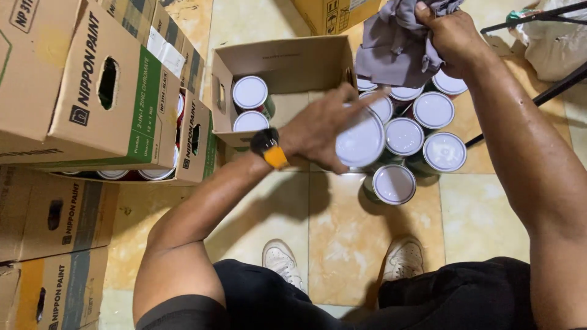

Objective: Clean paint cans with a cloth and pack them into a cardboard box

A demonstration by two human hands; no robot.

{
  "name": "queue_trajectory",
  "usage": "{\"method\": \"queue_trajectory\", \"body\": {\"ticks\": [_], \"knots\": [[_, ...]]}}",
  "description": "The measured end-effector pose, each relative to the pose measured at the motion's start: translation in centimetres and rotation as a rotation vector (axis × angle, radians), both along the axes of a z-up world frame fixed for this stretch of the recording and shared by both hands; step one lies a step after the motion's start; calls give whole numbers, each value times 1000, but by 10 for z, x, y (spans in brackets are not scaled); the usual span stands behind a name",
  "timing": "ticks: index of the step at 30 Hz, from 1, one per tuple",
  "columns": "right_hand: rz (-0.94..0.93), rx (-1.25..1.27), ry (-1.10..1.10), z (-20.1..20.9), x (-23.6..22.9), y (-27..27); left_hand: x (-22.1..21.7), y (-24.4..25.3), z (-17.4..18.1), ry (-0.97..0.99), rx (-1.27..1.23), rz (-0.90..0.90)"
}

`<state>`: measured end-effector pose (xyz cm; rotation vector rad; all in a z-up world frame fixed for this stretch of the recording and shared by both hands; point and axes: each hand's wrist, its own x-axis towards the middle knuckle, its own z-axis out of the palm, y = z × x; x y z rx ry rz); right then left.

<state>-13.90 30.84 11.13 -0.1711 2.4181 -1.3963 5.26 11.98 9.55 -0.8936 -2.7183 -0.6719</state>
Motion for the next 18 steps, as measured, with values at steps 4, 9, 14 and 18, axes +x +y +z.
{"method": "queue_trajectory", "body": {"ticks": [4, 9, 14, 18], "knots": [[161, -153, 156, -16, -12, 3, 10, 21, 7, -139, -59, 5], [69, -34, 29, -7, -5, -1, 3, 37, -28, -157, -80, -85], [136, -158, 21, -18, -3, -7, 1, 60, -110, -254, -362, -17], [139, -95, -20, -6, 12, -15, -9, 60, -201, -287, -310, 66]]}}
